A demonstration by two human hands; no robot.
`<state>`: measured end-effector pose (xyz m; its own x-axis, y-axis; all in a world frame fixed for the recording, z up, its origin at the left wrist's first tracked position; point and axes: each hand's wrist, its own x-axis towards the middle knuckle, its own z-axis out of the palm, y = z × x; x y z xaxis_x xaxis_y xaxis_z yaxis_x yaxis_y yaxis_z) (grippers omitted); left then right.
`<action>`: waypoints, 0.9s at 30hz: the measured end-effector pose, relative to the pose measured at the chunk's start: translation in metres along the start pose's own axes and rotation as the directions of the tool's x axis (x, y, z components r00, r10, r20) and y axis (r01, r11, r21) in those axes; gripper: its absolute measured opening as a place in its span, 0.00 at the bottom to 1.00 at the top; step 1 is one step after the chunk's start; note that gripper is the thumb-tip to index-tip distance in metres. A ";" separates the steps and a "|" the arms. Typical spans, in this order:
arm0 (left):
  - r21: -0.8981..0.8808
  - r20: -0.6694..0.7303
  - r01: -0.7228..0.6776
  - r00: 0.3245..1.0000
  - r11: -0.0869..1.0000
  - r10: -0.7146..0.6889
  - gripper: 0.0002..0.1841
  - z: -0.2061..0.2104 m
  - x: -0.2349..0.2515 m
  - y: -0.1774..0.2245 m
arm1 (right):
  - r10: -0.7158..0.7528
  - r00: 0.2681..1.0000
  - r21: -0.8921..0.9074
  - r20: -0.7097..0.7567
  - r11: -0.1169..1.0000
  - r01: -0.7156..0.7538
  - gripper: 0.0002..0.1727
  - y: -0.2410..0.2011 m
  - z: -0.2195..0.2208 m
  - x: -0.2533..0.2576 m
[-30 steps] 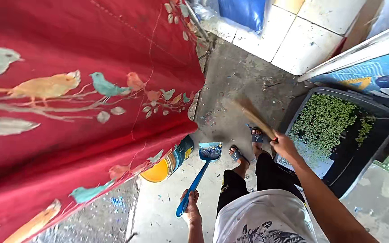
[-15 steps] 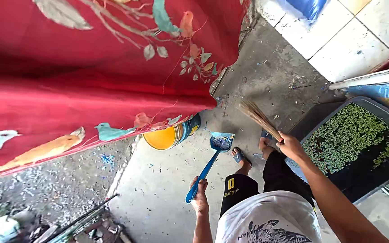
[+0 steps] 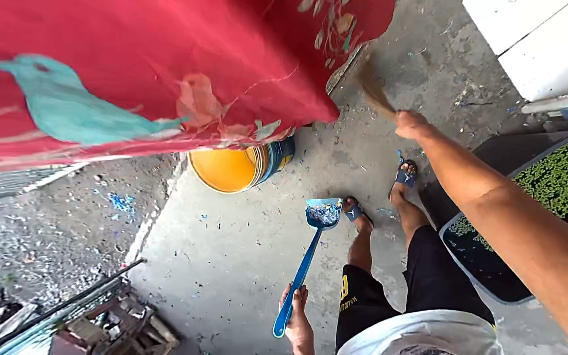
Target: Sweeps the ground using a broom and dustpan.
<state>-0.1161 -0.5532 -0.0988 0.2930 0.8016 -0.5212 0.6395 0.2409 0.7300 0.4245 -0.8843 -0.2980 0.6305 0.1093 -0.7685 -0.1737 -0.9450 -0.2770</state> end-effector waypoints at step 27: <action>-0.107 -0.054 -0.031 0.998 0.994 0.025 0.25 -0.111 0.005 -0.054 | 0.028 0.999 -0.046 -0.037 0.998 -0.029 0.38 -0.050 0.089 -0.242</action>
<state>-0.2284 -0.5015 -0.0918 0.2700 0.8357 -0.4782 0.5503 0.2737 0.7889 0.2127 -0.8363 -0.1496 0.6531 0.0715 -0.7539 -0.1570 -0.9611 -0.2272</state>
